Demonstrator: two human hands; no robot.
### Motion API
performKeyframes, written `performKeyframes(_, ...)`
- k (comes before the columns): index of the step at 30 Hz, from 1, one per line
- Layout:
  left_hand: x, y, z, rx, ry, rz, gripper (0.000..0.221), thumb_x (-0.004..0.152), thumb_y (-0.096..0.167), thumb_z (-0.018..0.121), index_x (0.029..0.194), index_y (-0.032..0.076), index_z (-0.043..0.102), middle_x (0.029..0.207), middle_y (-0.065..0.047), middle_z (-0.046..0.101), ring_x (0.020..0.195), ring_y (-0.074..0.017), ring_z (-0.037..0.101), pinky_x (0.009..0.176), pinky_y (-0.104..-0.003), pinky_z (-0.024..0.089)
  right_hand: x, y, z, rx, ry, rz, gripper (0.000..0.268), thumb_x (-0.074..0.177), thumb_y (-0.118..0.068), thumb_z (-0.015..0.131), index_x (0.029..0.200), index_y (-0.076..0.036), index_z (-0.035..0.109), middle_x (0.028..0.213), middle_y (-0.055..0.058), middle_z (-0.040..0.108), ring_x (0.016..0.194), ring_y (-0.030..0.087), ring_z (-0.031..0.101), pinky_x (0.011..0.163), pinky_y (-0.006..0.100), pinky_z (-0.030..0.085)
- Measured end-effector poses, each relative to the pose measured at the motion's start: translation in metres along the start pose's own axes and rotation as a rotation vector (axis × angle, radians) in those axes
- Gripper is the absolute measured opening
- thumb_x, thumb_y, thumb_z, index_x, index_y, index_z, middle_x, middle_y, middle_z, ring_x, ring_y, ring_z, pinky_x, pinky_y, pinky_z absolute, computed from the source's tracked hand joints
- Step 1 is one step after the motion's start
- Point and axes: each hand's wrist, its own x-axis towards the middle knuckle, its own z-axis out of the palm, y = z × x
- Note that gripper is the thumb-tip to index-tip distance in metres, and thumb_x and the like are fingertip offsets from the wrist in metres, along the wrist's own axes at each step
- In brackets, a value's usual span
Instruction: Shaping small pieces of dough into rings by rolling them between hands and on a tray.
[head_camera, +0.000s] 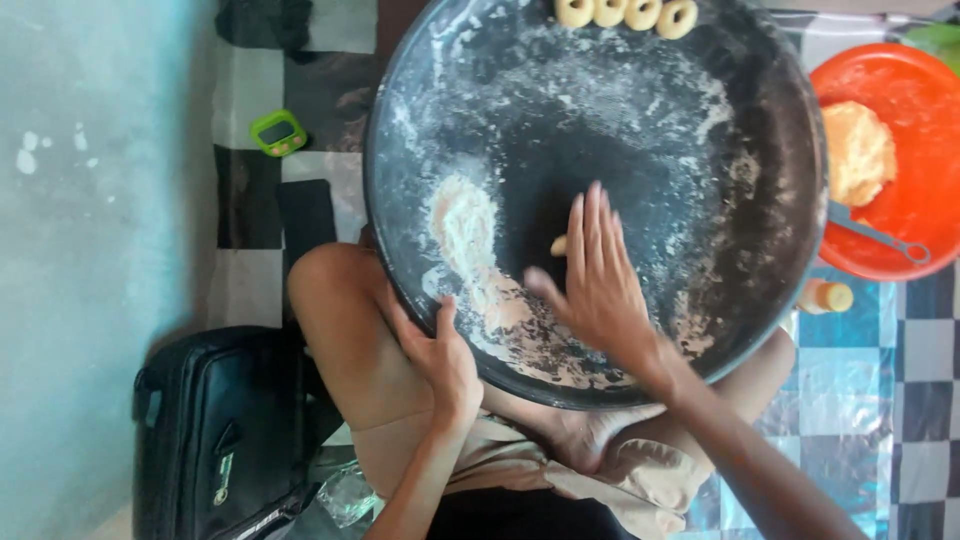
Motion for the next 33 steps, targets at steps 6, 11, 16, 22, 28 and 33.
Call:
performKeyframes(6, -0.005, 0.009, 0.000, -0.010, -0.037, -0.016, 0.070, 0.096, 0.002, 0.065, 0.160, 0.014, 0.038, 0.161, -0.024, 0.034, 0.142, -0.0271, 0.040, 0.118, -0.046, 0.031, -0.049, -0.010, -0.036, 0.092, -0.324, 0.003, 0.104, 0.100, -0.073, 0.039, 0.159, 0.011, 0.026, 0.164, 0.036, 0.025, 0.153, 0.047, 0.025, 0.126, 0.052, 0.020)
performKeyframes(11, -0.003, 0.007, -0.003, -0.017, -0.076, -0.075, 0.080, 0.090, -0.001, 0.067, 0.161, 0.009, 0.032, 0.166, -0.022, 0.024, 0.152, -0.0284, 0.030, 0.124, -0.044, 0.024, -0.004, -0.014, 0.005, 0.056, -0.224, 0.127, 0.107, 0.103, -0.073, 0.030, 0.158, 0.018, 0.022, 0.162, 0.045, 0.012, 0.153, 0.057, 0.010, 0.126, 0.062, 0.010)
performKeyframes(16, 0.009, -0.012, -0.013, -0.080, -0.081, -0.103, 0.080, 0.086, -0.005, 0.063, 0.159, 0.012, 0.036, 0.150, -0.014, 0.043, 0.124, -0.0206, 0.044, 0.108, -0.036, 0.036, 0.096, 0.023, 0.035, 0.098, -0.176, 0.156, 0.090, 0.113, -0.060, 0.027, 0.165, 0.013, 0.018, 0.165, 0.039, 0.001, 0.154, 0.049, -0.004, 0.123, 0.065, -0.003)
performKeyframes(22, 0.006, -0.001, -0.011, -0.169, -0.085, -0.159, 0.069, 0.091, 0.005, 0.060, 0.156, 0.008, 0.037, 0.146, -0.013, 0.056, 0.120, -0.0228, 0.059, 0.103, -0.032, 0.044, 0.167, 0.048, 0.057, 0.136, -0.102, 0.240, 0.074, 0.119, -0.044, 0.022, 0.165, 0.013, 0.009, 0.170, 0.032, 0.001, 0.159, 0.041, -0.005, 0.128, 0.055, -0.011)
performKeyframes(28, 0.008, -0.009, -0.011, -0.144, -0.063, -0.110, 0.063, 0.091, 0.008, 0.062, 0.151, 0.008, 0.045, 0.139, -0.012, 0.060, 0.115, -0.0215, 0.060, 0.102, -0.031, 0.044, 0.117, 0.022, 0.031, 0.094, -0.146, 0.176, 0.091, 0.111, -0.061, 0.018, 0.166, 0.010, 0.007, 0.169, 0.033, -0.005, 0.158, 0.044, -0.008, 0.128, 0.057, -0.011)
performKeyframes(33, -0.002, 0.005, 0.006, -0.069, 0.035, -0.140, 0.069, 0.097, 0.012, 0.070, 0.159, 0.017, 0.040, 0.161, -0.021, 0.037, 0.148, -0.0336, 0.037, 0.123, -0.046, 0.027, 0.025, -0.001, 0.012, 0.030, -0.075, 0.055, 0.094, 0.107, -0.068, 0.032, 0.162, 0.008, 0.028, 0.164, 0.041, 0.015, 0.152, 0.058, 0.014, 0.125, 0.061, 0.014)
